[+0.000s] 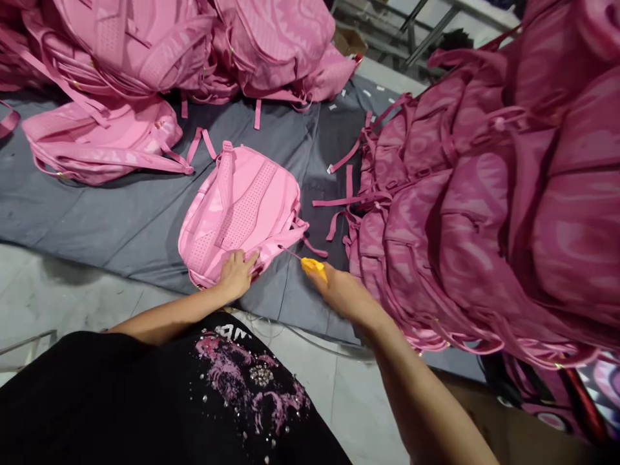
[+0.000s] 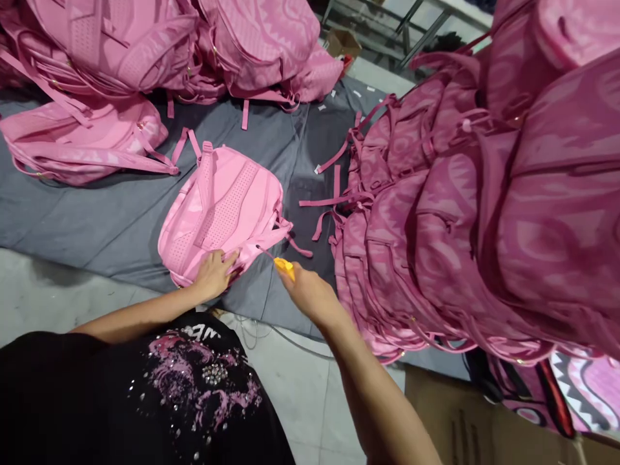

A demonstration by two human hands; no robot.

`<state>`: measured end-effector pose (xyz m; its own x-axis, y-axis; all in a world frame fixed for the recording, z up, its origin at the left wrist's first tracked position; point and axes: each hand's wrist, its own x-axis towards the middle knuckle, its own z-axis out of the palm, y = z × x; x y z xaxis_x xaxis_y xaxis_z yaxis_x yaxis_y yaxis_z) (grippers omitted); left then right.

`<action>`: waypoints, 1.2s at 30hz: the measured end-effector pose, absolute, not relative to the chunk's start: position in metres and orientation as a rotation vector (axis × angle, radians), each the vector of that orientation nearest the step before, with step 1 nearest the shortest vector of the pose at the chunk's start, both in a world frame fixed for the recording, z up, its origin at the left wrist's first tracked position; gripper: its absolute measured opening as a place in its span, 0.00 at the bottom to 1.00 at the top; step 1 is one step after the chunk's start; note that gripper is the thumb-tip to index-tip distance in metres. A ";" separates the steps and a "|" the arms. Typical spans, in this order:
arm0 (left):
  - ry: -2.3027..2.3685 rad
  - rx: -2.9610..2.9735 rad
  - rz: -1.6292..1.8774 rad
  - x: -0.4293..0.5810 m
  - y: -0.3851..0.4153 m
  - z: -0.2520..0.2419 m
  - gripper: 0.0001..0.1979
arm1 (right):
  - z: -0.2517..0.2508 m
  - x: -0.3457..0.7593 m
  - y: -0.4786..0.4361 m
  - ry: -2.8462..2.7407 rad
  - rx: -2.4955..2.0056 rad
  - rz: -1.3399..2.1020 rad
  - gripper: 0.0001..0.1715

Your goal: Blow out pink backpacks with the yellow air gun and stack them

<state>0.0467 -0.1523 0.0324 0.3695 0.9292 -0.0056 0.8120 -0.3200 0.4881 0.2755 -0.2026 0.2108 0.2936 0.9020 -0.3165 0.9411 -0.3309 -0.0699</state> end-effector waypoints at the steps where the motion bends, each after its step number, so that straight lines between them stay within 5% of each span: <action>1: 1.522 2.261 0.340 0.049 -0.152 0.033 0.29 | 0.207 0.275 -0.207 1.703 2.407 -0.479 0.28; 8: 1.231 1.989 0.519 0.004 -0.106 0.058 0.36 | 0.149 0.218 -0.271 1.498 2.413 -0.715 0.21; 12: 1.548 1.350 1.090 -0.067 -0.067 0.067 0.24 | 0.106 0.166 -0.293 1.535 2.425 -0.764 0.20; 19: 1.330 0.621 0.755 -0.093 -0.044 0.047 0.09 | 0.051 0.125 -0.272 1.507 2.401 -0.494 0.20; 28: 0.723 0.393 0.571 -0.101 -0.037 0.032 0.26 | 0.022 0.115 -0.217 1.572 2.459 -0.454 0.23; 36: 0.589 0.334 0.649 -0.103 -0.037 0.012 0.27 | 0.034 0.118 -0.222 1.554 2.510 -0.576 0.20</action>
